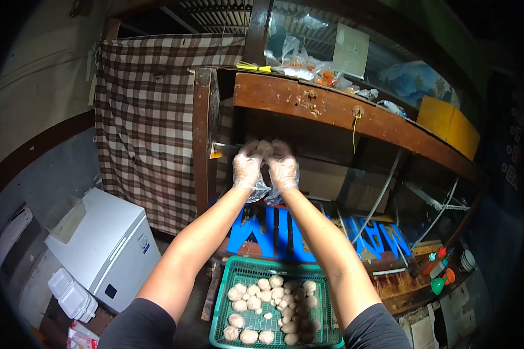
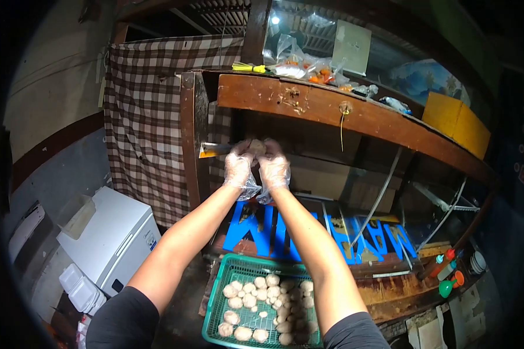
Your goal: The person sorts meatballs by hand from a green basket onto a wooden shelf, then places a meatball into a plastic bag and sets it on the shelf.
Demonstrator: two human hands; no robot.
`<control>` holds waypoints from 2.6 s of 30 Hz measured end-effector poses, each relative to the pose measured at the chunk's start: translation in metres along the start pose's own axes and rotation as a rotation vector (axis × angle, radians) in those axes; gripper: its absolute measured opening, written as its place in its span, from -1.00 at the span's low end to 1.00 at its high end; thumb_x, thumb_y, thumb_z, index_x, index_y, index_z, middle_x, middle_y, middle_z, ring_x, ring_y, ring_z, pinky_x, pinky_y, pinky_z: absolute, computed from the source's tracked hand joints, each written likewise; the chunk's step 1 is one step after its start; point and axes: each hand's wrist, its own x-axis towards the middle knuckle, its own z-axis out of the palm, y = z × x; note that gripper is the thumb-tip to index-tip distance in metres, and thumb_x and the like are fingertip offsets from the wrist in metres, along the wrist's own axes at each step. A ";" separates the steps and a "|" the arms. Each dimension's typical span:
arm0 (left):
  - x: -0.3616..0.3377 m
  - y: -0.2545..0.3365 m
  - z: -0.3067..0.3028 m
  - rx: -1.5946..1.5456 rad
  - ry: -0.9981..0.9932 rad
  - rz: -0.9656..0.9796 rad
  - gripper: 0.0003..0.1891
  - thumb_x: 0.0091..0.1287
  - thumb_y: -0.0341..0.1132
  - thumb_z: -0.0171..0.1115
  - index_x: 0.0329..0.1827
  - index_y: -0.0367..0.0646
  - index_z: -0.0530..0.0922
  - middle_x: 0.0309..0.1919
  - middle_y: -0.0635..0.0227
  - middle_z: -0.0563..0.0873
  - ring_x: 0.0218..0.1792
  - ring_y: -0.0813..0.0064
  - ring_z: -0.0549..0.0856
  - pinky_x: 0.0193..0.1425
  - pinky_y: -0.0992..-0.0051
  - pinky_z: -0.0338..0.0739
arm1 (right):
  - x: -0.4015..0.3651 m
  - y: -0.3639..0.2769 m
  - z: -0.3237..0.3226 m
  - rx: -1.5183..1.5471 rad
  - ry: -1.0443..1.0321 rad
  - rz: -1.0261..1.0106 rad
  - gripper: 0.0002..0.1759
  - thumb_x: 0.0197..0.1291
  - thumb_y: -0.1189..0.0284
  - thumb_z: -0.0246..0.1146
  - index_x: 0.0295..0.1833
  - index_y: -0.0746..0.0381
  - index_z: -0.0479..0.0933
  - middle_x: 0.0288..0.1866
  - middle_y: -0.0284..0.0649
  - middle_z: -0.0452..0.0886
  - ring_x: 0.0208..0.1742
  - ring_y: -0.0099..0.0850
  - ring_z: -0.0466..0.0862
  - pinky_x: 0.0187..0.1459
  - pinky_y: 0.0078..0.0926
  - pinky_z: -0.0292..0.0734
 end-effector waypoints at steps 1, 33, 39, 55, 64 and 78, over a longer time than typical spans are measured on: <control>0.010 -0.010 0.001 -0.048 0.053 0.000 -0.59 0.36 -0.45 0.33 0.26 -0.30 0.54 -0.01 0.25 0.72 -0.15 0.50 0.72 -0.10 0.54 0.68 | 0.012 0.023 0.006 0.021 -0.008 -0.024 -0.52 0.13 0.40 0.46 0.16 0.30 0.58 -0.14 -0.16 0.75 -0.15 -0.45 0.72 -0.07 -0.46 0.65; -0.108 0.061 -0.052 0.398 -0.571 0.074 -0.48 0.31 -0.39 0.39 0.33 -0.26 0.50 0.24 0.12 0.62 0.28 0.31 0.60 0.39 0.34 0.48 | -0.102 -0.071 -0.104 -0.658 -0.647 -0.228 -0.33 0.26 0.18 0.27 0.40 0.29 0.40 0.35 0.08 0.52 0.37 -0.01 0.50 0.42 -0.20 0.38; -0.157 0.086 -0.068 0.701 -0.672 0.262 -0.44 0.24 -0.15 0.43 0.28 -0.20 0.56 0.25 0.05 0.62 0.27 0.09 0.60 0.39 0.26 0.47 | -0.152 -0.095 -0.133 -0.732 -0.700 -0.180 -0.32 0.29 0.18 0.27 0.43 0.27 0.36 0.38 0.05 0.49 0.42 -0.04 0.47 0.46 -0.16 0.32; -0.295 0.092 -0.109 0.800 -0.824 0.091 -0.40 0.26 -0.08 0.38 0.34 -0.14 0.53 0.32 0.05 0.55 0.27 0.01 0.58 0.42 0.13 0.42 | -0.292 -0.110 -0.170 -0.791 -0.770 0.083 -0.16 0.26 0.00 0.30 0.49 0.27 0.28 0.34 0.07 0.52 0.32 0.02 0.53 0.37 -0.10 0.38; -0.330 0.095 -0.109 0.717 -0.775 0.007 -0.59 0.23 -0.29 0.42 0.12 -0.25 0.61 0.11 0.09 0.68 0.13 0.10 0.69 0.21 0.25 0.59 | -0.331 -0.106 -0.165 -0.779 -0.711 0.220 -0.20 0.18 0.14 0.37 0.45 0.30 0.31 0.20 0.10 0.61 0.15 -0.02 0.66 0.17 -0.19 0.57; -0.375 0.084 -0.136 0.932 -1.084 -0.119 -0.54 0.20 -0.22 0.31 0.14 -0.26 0.61 0.07 0.02 0.70 0.13 0.07 0.66 0.30 0.17 0.50 | -0.375 -0.096 -0.150 -0.682 -0.930 0.363 -0.37 0.13 0.31 0.38 0.33 0.23 0.46 0.24 0.03 0.60 0.20 -0.03 0.64 0.21 -0.17 0.56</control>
